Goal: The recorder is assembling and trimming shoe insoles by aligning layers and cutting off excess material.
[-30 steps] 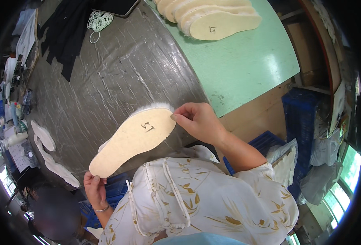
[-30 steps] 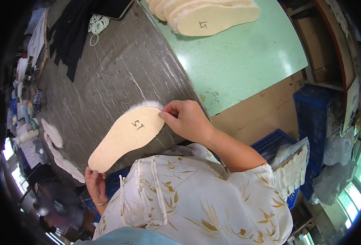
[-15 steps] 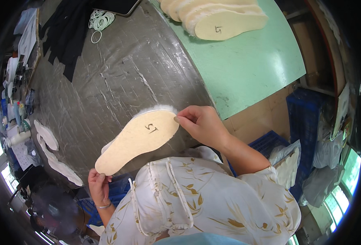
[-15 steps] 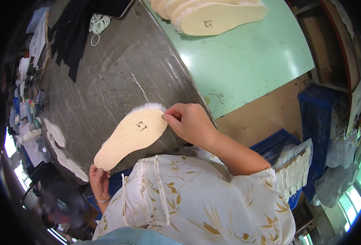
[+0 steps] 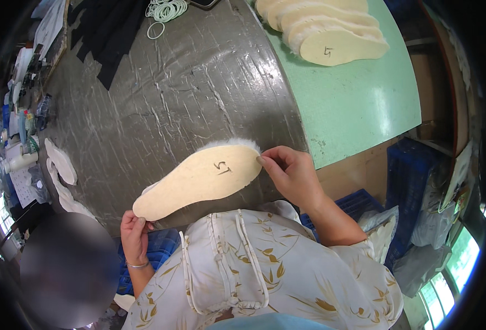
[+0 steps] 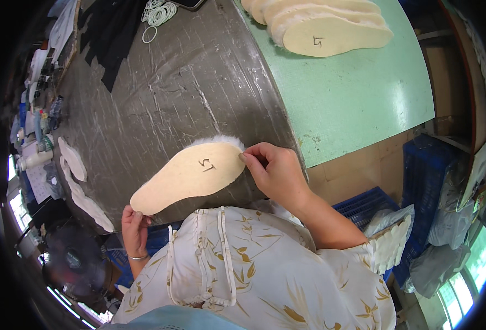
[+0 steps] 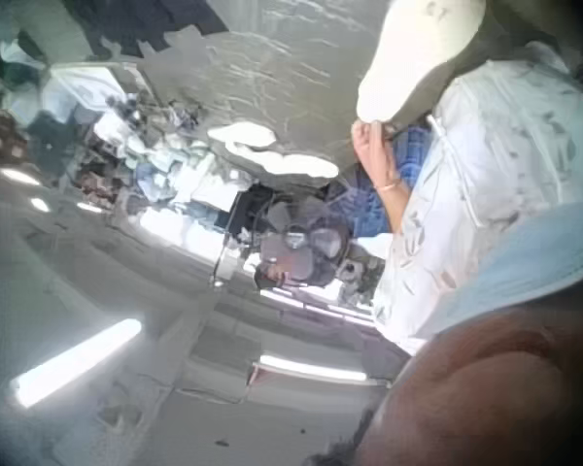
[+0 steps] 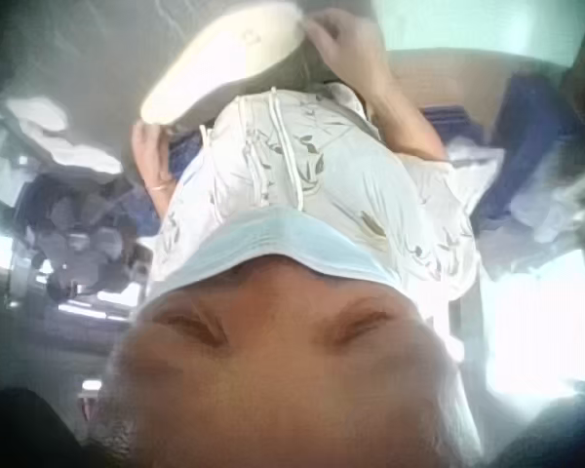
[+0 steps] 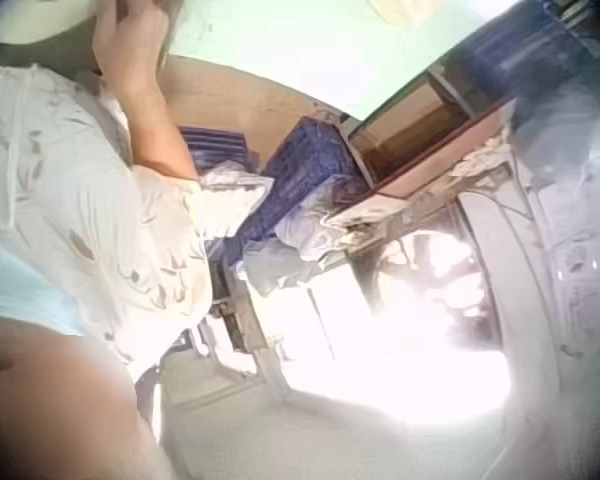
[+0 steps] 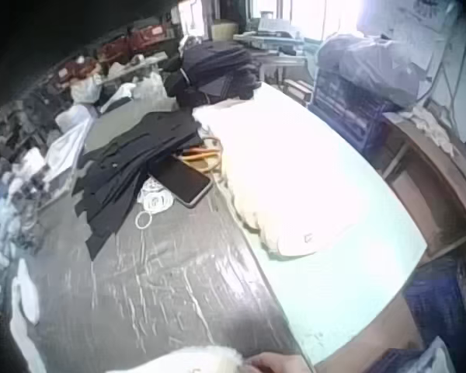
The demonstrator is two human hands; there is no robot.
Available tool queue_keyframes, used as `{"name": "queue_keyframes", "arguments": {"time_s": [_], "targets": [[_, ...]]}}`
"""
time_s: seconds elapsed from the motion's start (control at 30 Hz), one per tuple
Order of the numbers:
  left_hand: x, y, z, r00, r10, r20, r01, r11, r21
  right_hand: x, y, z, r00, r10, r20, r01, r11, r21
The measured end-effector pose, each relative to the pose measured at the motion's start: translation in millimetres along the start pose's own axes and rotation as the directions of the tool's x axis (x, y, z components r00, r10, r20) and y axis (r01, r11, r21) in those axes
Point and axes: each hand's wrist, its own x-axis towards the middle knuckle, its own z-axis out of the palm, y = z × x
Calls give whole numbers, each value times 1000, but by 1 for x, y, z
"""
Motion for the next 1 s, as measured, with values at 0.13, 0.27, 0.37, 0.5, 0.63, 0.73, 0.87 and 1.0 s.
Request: {"name": "queue_keyframes", "arguments": {"time_s": [0.13, 0.27, 0.37, 0.5, 0.63, 0.73, 0.87, 1.0], "targets": [[1, -4, -4, 1000, -2, -2, 2, 1000, 3, 1, 1, 2, 999, -33, -23, 32, 999, -18], [4, -3, 0, 999, -34, -14, 34, 999, 22, 1, 2, 7, 990, -73, -118, 76, 997, 17], [3, -9, -5, 999, -37, -25, 37, 999, -15, 0, 0, 8, 996, -31, -79, 31, 1000, 4], [2, -13, -7, 999, -33, -6, 32, 998, -63, -1, 3, 8, 996, 41, -83, -36, 998, 57], [3, -14, -4, 1000, 2, 1, -2, 998, -66, -2, -5, 13, 984, 146, -102, -135, 985, 109], [3, -16, -10, 1000, 15, 14, -15, 998, -54, -1, -9, 14, 985, 155, -80, -148, 985, 84], [7, -9, -4, 1000, 15, 20, -14, 1000, -17, -2, -7, 15, 976, 172, -133, -165, 984, 65], [11, -10, -4, 999, -34, 1, 34, 999, -12, -3, -11, 17, 977, 176, -119, -171, 984, 51]]}}
